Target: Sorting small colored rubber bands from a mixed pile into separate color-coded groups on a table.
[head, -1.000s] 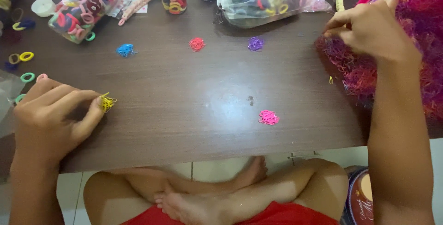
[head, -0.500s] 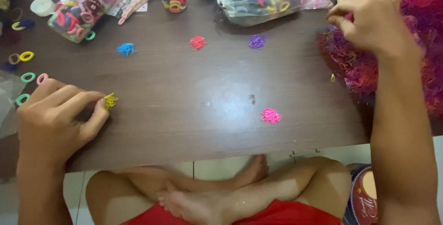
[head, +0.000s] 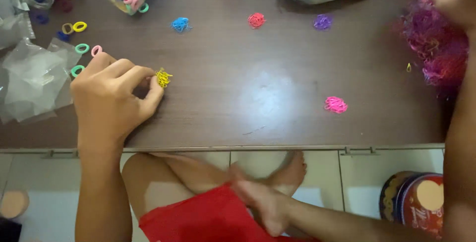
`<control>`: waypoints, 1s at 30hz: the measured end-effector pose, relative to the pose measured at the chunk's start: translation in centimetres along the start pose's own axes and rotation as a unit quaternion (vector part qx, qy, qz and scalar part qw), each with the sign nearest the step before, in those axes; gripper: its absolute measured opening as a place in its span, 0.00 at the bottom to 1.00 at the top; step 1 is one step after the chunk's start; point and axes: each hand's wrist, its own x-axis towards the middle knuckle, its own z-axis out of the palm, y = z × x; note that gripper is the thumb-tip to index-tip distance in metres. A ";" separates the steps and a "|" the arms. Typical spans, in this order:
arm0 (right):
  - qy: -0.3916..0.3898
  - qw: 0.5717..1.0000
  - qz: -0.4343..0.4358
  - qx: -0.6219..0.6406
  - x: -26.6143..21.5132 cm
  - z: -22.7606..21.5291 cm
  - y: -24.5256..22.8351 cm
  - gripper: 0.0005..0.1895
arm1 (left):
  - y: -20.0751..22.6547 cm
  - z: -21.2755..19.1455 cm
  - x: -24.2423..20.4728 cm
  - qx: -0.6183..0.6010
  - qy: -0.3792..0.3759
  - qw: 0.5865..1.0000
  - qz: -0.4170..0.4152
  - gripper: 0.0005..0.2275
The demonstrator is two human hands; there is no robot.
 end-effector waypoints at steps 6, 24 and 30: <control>0.043 0.964 0.005 -0.264 -1.5 0.4 -2.0 0.11 | -0.3 -0.3 -0.3 -0.008 0.048 0.999 0.005 0.03; 0.075 0.811 -0.116 -0.569 4.3 -2.8 -20.2 0.03 | 0.5 -1.5 2.3 -0.211 -0.078 0.973 0.055 0.20; 0.080 0.854 -0.083 -0.508 4.1 -2.2 -19.6 0.01 | 0.8 -1.2 1.9 -0.175 -0.091 0.979 0.048 0.18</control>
